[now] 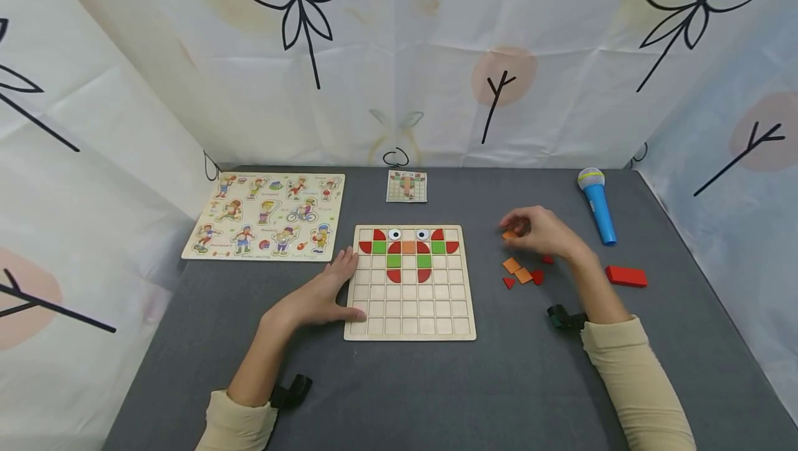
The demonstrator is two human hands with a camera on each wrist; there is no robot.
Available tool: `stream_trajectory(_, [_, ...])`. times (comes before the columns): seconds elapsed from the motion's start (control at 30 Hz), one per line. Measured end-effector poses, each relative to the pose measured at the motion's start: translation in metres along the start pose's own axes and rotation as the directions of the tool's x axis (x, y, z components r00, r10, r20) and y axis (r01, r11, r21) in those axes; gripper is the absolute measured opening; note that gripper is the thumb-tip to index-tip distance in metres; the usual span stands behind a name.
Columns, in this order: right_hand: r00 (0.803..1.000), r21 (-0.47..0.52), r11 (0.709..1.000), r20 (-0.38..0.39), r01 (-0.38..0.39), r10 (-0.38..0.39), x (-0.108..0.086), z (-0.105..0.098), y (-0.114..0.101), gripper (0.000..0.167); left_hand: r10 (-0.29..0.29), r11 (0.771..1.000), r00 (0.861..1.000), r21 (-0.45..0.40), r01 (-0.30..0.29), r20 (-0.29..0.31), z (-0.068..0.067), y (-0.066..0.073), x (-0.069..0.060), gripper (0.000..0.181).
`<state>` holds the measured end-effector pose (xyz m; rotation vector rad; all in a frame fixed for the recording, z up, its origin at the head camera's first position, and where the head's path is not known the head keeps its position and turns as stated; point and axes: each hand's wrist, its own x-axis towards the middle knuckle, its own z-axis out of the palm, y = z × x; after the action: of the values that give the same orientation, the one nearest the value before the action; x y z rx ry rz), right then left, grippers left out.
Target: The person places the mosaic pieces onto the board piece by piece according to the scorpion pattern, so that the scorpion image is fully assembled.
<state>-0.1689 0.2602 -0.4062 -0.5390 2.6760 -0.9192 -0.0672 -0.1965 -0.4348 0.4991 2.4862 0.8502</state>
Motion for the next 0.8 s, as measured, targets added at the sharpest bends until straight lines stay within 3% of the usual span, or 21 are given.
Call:
stream_trajectory(0.33, [0.999,-0.030,1.000,0.033,-0.008,0.008,0.002,-0.004,0.015,0.032,0.003,1.000,1.000,0.004,-0.003,-0.001,0.001,-0.002,0.000,0.121])
stream_trajectory(0.8, [0.999,-0.012,0.999,-0.018,0.048,-0.048,0.004,0.007,0.006,0.027,0.010,1.000,1.000,0.004,-0.010,-0.003,0.001,-0.001,-0.001,0.120])
